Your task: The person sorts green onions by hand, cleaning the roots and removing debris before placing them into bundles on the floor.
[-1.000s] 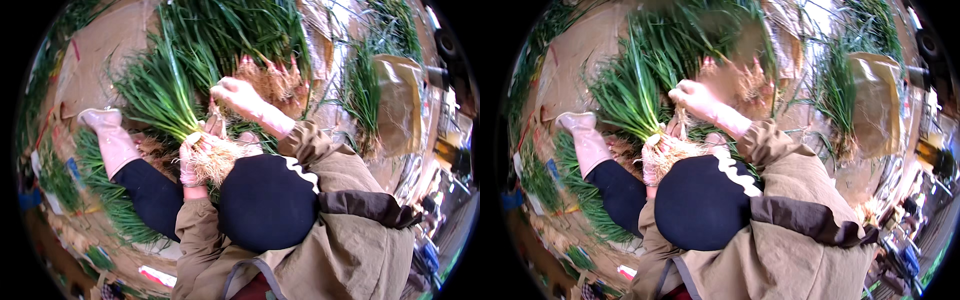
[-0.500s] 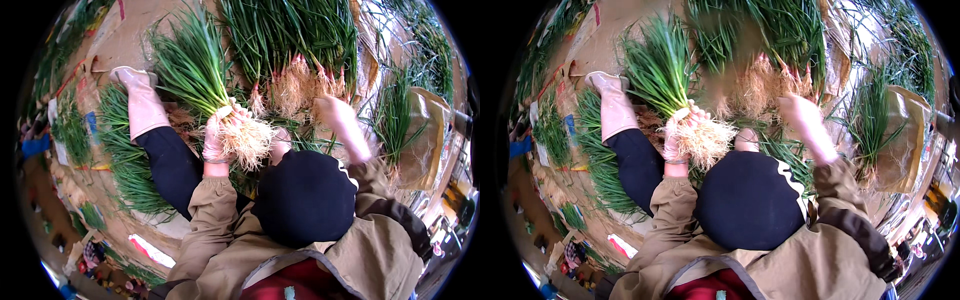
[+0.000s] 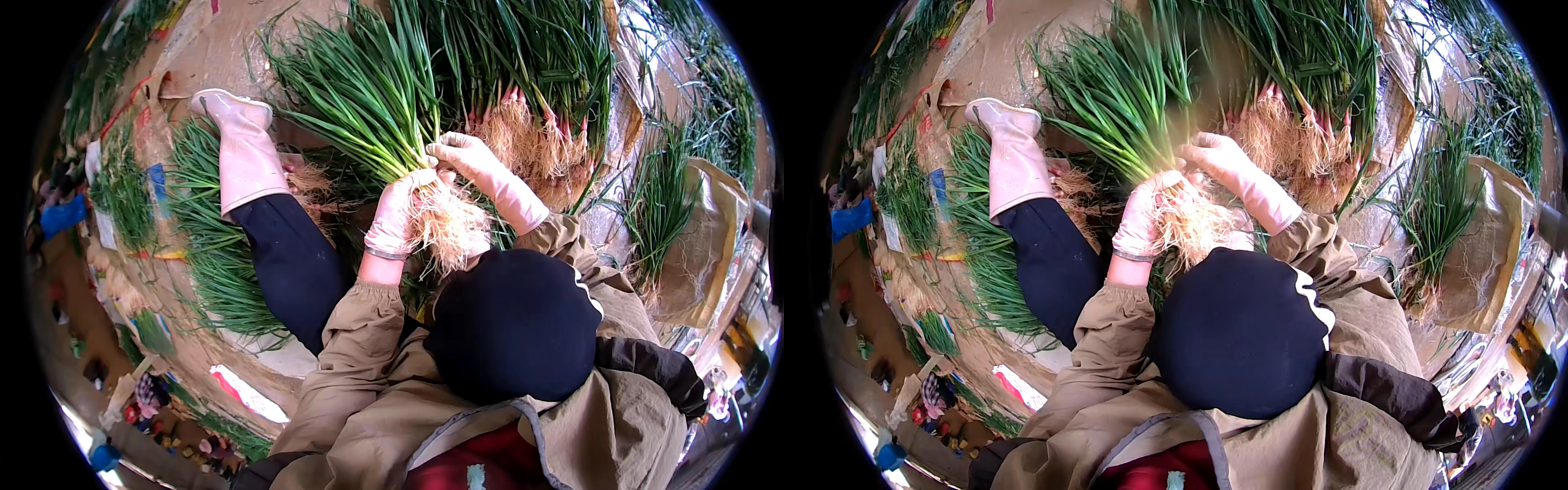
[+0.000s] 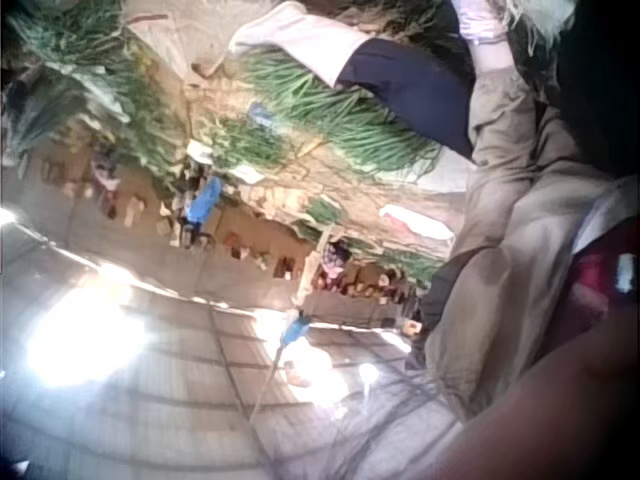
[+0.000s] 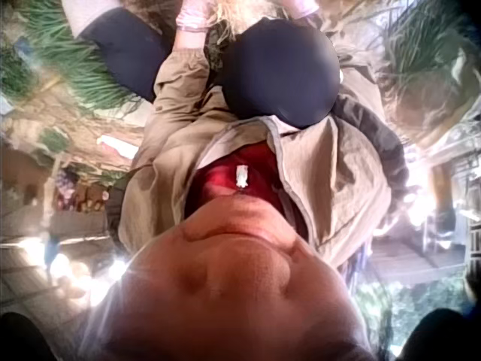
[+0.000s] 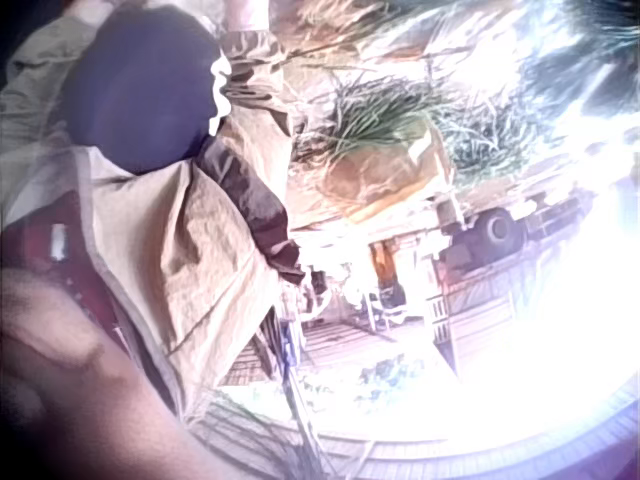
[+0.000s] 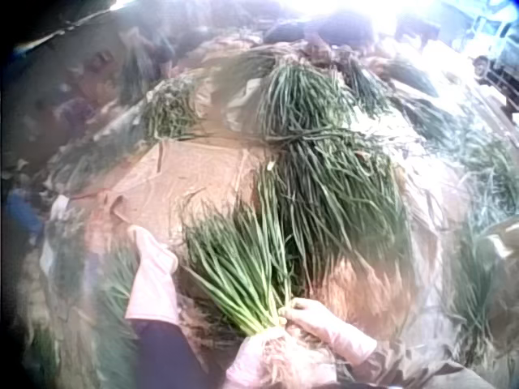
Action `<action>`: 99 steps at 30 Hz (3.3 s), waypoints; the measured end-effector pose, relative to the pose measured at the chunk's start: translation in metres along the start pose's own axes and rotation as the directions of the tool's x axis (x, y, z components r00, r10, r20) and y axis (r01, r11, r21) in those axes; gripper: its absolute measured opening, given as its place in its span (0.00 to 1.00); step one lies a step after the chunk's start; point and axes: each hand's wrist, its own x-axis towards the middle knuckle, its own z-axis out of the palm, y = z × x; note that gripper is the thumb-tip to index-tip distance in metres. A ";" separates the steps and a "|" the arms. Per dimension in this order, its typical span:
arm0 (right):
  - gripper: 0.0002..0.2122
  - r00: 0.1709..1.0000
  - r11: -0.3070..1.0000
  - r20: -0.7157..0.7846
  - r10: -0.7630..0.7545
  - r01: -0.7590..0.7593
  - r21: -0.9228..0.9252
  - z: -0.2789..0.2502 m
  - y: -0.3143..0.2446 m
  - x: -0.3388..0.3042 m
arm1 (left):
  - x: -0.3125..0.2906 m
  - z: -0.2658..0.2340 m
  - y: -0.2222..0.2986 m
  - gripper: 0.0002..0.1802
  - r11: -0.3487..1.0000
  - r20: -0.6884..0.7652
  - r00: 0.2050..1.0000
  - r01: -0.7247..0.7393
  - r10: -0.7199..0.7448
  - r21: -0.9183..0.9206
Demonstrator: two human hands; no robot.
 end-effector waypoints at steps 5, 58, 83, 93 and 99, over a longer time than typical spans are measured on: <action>0.09 0.993 0.793 0.097 0.064 -0.110 0.599 0.005 -0.013 -0.002 | -0.016 0.001 -0.002 0.16 0.945 0.281 0.939 0.258 -0.197 -0.202; 0.08 0.884 0.647 0.442 -0.152 -0.249 0.720 0.008 0.000 0.006 | -0.027 0.002 0.005 0.19 0.997 0.188 0.979 -0.078 0.077 0.000; 0.11 0.640 0.216 0.100 -0.762 0.396 -0.892 0.025 -0.001 0.002 | -0.014 0.004 -0.008 0.08 0.990 -0.073 0.996 -0.031 0.041 0.135; 0.11 0.987 0.693 -0.079 0.138 -0.039 0.720 0.018 0.011 0.020 | -0.010 0.007 -0.002 0.12 0.993 0.213 0.976 -0.016 0.041 -0.120; 0.10 0.975 0.984 -0.222 -0.022 -0.019 -0.178 -0.035 0.015 -0.021 | -0.026 0.019 -0.006 0.14 0.995 0.163 0.982 -0.088 0.093 -0.035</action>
